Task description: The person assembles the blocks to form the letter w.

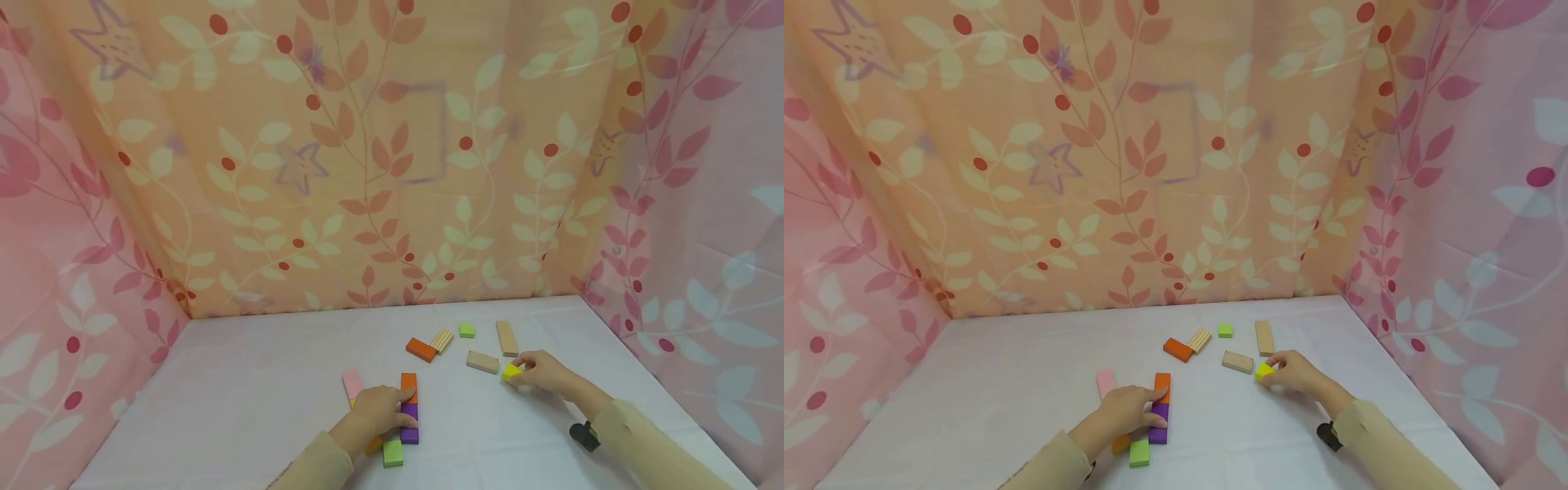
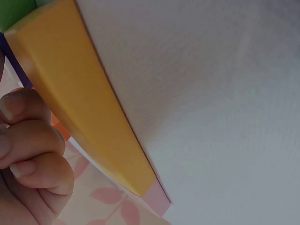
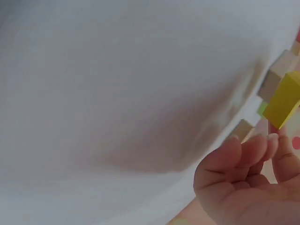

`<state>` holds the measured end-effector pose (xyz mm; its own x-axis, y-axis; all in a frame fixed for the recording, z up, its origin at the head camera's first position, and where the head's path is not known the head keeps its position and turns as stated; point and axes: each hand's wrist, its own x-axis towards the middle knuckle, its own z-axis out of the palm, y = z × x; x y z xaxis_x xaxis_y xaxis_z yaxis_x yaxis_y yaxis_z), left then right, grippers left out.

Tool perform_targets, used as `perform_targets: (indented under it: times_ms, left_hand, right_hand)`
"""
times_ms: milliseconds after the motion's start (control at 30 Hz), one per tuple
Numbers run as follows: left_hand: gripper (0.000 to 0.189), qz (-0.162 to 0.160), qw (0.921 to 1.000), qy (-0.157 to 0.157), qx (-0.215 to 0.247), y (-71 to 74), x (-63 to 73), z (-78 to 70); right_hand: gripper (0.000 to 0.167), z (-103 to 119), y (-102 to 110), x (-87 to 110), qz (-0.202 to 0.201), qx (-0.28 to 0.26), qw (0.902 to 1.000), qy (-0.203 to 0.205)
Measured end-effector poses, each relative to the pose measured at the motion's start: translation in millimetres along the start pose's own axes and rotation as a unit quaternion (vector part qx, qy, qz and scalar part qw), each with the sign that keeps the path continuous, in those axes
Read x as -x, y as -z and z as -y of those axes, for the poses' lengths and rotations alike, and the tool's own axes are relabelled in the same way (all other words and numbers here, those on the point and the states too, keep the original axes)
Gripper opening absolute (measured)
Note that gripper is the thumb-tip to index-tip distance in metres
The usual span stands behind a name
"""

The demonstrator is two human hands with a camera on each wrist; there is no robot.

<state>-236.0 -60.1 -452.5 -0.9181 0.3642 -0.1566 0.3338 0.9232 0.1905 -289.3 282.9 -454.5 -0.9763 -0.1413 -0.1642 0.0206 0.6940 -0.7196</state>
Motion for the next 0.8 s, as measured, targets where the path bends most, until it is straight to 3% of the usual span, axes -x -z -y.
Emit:
perform_targets:
  times_ms: [233,533,800]
  left_hand:
    - [0.068,0.002,1.0000,0.003,-0.001,-0.2,0.6,-0.7]
    - [0.067,0.000,1.0000,0.002,0.000,0.1,0.9,-0.5]
    - [0.067,0.012,0.9998,0.015,-0.001,2.0,2.0,-2.6]
  right_hand:
    - [0.036,22.6,-6.0,-1.6,-0.002,-0.015,0.9992,0.036]
    - [0.033,41.7,-21.0,-10.4,0.001,-0.035,0.9980,0.052]
    - [0.037,58.9,-39.0,-16.2,0.015,-0.051,0.9978,0.040]
